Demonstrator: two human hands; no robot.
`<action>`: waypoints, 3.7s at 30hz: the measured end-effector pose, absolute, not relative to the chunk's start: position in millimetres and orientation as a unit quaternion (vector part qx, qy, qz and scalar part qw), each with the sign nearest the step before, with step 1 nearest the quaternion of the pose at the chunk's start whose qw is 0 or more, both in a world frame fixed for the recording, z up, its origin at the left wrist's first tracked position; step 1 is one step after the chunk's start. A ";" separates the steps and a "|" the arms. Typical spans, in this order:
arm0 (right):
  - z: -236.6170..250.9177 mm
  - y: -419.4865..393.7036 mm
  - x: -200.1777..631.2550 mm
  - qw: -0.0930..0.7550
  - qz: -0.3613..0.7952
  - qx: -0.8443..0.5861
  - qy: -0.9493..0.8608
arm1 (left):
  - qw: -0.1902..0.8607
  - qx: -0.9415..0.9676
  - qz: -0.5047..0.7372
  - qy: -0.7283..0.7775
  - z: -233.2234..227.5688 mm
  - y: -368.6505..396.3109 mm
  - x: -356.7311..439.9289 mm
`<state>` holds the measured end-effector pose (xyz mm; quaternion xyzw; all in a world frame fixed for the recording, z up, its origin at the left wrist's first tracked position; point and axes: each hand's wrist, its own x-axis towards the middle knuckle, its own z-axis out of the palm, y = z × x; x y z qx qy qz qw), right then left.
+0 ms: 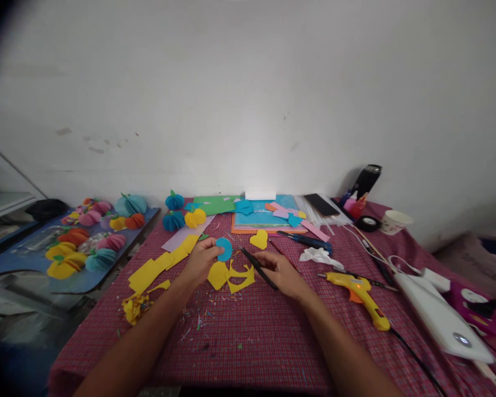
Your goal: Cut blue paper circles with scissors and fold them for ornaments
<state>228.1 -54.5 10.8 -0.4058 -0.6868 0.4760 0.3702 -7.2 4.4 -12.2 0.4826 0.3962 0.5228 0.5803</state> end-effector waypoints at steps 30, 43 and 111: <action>27.9 -83.2 228.2 0.104 0.104 -0.526 -0.838 | 0.611 0.409 0.535 0.416 -7.7 11.6 -11.8; 9.9 3.1 192.4 0.394 0.291 -0.607 -0.626 | 0.596 0.460 0.516 0.409 -8.6 10.4 -8.3; -11.3 -81.4 115.6 0.352 0.253 -0.406 -0.804 | 0.530 0.491 0.510 0.466 -24.2 27.4 -24.9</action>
